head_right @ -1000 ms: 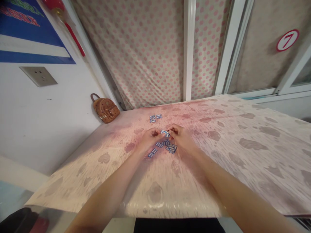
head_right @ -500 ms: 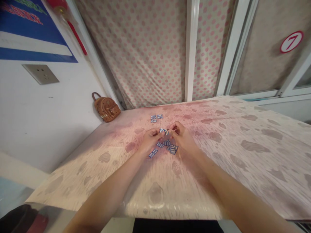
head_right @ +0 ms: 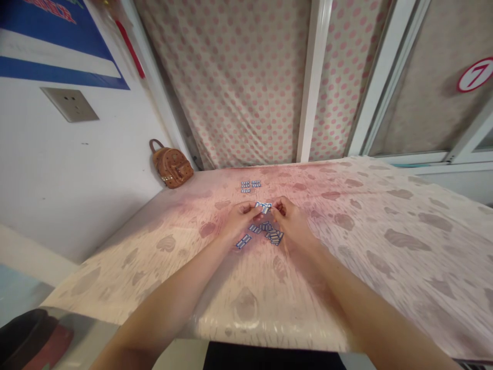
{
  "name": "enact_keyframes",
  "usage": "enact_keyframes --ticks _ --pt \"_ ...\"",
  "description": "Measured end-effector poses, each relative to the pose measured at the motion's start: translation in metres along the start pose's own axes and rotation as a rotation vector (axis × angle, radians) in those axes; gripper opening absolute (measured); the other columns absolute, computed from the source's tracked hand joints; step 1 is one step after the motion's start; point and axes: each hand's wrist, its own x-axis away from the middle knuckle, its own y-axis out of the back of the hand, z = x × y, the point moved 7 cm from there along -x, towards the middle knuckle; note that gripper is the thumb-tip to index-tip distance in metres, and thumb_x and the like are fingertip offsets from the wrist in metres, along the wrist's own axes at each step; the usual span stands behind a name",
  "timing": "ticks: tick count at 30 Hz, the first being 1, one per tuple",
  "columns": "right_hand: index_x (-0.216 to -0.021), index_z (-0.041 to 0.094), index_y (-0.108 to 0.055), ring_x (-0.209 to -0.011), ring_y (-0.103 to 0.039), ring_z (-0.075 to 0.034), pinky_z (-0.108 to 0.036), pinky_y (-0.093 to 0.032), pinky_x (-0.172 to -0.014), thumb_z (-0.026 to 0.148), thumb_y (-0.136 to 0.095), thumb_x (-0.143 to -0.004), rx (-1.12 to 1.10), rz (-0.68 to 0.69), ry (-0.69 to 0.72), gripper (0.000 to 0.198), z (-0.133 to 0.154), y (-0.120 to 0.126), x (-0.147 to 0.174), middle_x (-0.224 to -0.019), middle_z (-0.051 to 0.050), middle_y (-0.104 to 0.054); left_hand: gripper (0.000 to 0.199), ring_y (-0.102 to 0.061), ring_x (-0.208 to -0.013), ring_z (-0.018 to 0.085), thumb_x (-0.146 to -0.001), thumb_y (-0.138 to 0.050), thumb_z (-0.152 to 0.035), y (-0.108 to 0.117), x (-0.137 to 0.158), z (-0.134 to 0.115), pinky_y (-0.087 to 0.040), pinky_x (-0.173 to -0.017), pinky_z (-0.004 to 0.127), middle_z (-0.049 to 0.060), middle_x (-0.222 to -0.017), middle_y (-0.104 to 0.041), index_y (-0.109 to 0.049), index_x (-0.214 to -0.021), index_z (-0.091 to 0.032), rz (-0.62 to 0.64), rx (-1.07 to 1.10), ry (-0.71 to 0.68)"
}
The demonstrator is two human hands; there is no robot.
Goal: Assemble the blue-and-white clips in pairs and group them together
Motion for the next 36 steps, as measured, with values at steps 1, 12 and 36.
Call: enact_keyframes --ticks 1,12,36 --pt "-0.083 0.024 -0.051 -0.063 -0.057 -0.015 -0.029 -0.046 -0.060 0.037 -0.057 -0.086 -0.015 0.000 0.009 0.015 0.002 0.000 0.000 -0.072 0.001 -0.059 0.035 -0.060 -0.065 0.011 -0.069 -0.082 -0.045 0.000 0.000 0.000 -0.047 -0.067 0.024 0.002 -0.071 -0.068 -0.070 -0.079 -0.013 -0.002 0.012 -0.006" --pt "-0.129 0.027 -0.057 -0.075 -0.060 -0.017 -0.030 -0.048 -0.070 0.027 -0.059 -0.088 0.181 0.112 0.151 0.041 0.011 -0.009 0.006 -0.088 -0.001 -0.065 0.038 -0.060 -0.066 0.012 -0.058 -0.089 -0.041 -0.001 0.002 0.008 -0.039 -0.060 0.023 0.002 -0.072 -0.067 -0.070 -0.076 -0.014 -0.029 0.162 0.114" --pt "-0.076 0.021 -0.058 -0.062 -0.061 -0.015 -0.030 -0.047 -0.065 0.035 -0.053 -0.087 -0.022 -0.005 -0.016 0.018 0.011 -0.001 0.004 -0.068 -0.001 -0.064 0.020 -0.057 -0.066 0.014 -0.074 -0.075 -0.035 0.008 -0.001 -0.008 -0.041 -0.067 0.026 0.004 -0.074 -0.071 -0.077 -0.080 -0.016 -0.095 -0.112 -0.131"
